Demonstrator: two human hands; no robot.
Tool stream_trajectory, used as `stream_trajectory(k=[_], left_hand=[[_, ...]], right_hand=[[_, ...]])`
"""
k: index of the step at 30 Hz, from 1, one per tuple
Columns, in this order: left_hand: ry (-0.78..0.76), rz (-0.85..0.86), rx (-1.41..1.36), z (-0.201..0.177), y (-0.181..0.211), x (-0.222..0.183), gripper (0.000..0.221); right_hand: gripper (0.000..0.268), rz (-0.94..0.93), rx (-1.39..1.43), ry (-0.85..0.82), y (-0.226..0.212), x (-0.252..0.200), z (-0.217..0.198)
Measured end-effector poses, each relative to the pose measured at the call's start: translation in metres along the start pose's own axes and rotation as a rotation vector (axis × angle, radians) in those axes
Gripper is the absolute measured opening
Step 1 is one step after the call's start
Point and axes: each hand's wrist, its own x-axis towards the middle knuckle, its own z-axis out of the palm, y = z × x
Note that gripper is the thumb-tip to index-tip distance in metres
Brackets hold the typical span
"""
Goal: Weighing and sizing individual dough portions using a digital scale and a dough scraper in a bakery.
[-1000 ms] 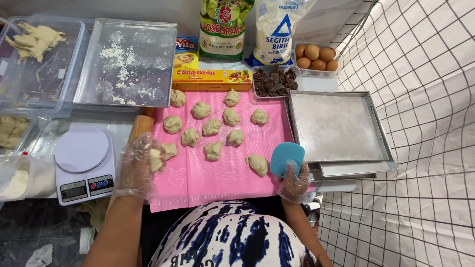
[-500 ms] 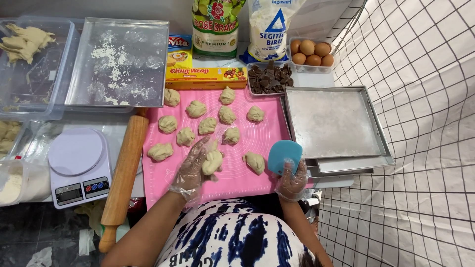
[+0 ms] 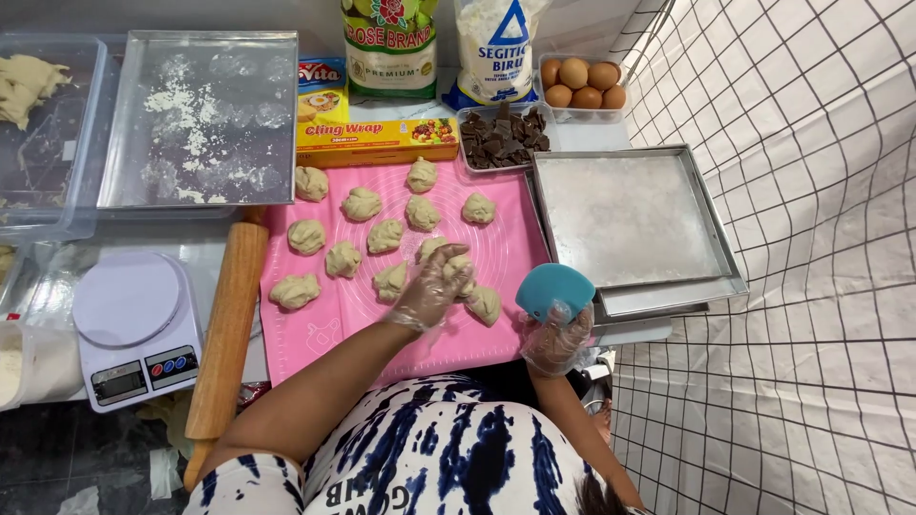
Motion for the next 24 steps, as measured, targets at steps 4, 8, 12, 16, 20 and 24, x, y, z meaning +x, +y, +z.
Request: stream_trajectory(k=[4, 8, 12, 16, 20, 24], left_hand=[[0.058, 0.549, 0.364, 0.037, -0.006, 0.03, 0.054], [-0.154, 0.46, 1.22, 0.035, -0.048, 0.076, 0.069], [0.208, 0.684, 1.489, 0.033, -0.065, 0.072, 0.068], [-0.032, 0.877, 0.635, 0.043, -0.011, 0.009, 0.073], [-0.204, 0.649, 1.663, 0.029, -0.059, 0.007, 0.073], [-0.221, 0.614, 1.618, 0.029, -0.052, 0.001, 0.051]], right_hand=[[0.048, 0.006, -0.019, -0.005, 0.003, -0.015, 0.002], [0.047, 0.012, -0.037, -0.012, 0.006, -0.027, 0.008], [0.047, 0.019, -0.055, -0.016, 0.011, -0.044, 0.004], [0.046, 0.037, -0.063, -0.024, 0.012, -0.061, 0.006], [0.047, 0.044, -0.048, -0.021, 0.006, -0.027, -0.005], [0.048, 0.038, -0.039, -0.011, 0.0, 0.01, -0.01]])
